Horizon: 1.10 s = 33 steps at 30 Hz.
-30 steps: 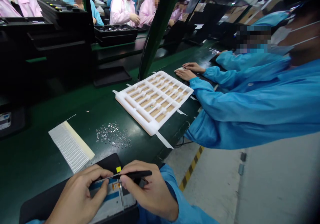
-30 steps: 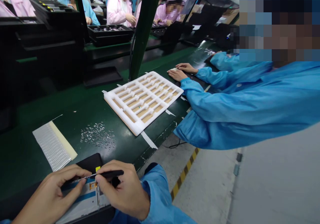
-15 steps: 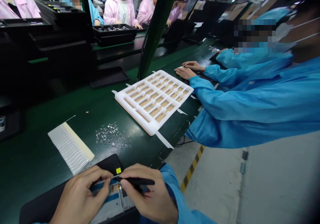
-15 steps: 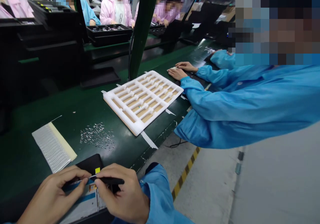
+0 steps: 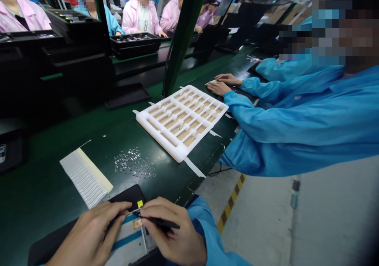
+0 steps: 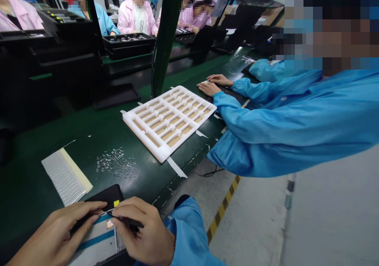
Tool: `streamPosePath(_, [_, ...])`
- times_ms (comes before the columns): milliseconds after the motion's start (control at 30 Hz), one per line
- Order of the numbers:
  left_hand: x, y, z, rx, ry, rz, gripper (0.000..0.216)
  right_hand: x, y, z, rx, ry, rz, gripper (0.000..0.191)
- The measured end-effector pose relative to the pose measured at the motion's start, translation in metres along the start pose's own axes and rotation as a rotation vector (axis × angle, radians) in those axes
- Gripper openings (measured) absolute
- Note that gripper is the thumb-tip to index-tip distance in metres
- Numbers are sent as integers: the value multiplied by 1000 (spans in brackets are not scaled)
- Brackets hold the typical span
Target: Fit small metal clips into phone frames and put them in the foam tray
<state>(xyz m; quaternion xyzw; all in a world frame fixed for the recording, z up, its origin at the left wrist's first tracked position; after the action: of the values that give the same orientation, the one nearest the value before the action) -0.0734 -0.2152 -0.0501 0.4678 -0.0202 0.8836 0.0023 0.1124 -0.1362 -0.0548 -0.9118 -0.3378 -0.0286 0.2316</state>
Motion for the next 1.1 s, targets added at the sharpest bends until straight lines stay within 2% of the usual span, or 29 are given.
streamPosePath(167, [5, 8, 18, -215, -304, 44, 33, -6, 2, 2, -45, 24, 12, 19])
streamPosePath(267, [12, 5, 13, -214, -343, 37, 31, -9, 2, 3, -90, 46, 7, 16])
streamPosePath(333, [29, -3, -10, -97, -358, 95, 34, -8, 0, 4, -117, 33, 21, 15])
streamPosePath(433, [69, -24, -62, 145, -472, 220, 46, 2, -5, 5, -164, -16, 86, 14])
streamPosePath(533, [99, -52, -109, 317, -578, 243, 38, 18, -9, 4, -169, -10, 163, 15])
streamPosePath(600, [108, -70, -128, 395, -630, 208, 26, 27, -9, 4, -158, 17, 186, 15])
streamPosePath(667, [108, -83, -137, 445, -678, 156, 19, 34, -6, 5, -151, 37, 203, 16])
streamPosePath(800, [100, -91, -139, 480, -803, 97, 21, 42, 4, 13, -178, 61, 239, 16])
streamPosePath(967, [91, -92, -134, 414, -941, 82, 19, 41, 11, 22, -209, 57, 243, 17])
streamPosePath(1100, [98, -92, -127, 359, -954, 130, 25, 40, 8, 22, -200, 33, 224, 15])
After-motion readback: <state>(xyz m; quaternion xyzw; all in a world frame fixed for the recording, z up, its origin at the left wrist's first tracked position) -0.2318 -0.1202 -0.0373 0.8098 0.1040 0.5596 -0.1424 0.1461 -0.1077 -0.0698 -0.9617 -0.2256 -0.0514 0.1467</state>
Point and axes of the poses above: each hand's wrist, its own y-axis away from the middle knuckle, its own x-axis out of the back of the hand, z = x × y, the point moved 6 cm from there along -y, towards the middle knuckle, and after that the axes turned 1 degree about -z, right-handed, at the moved point
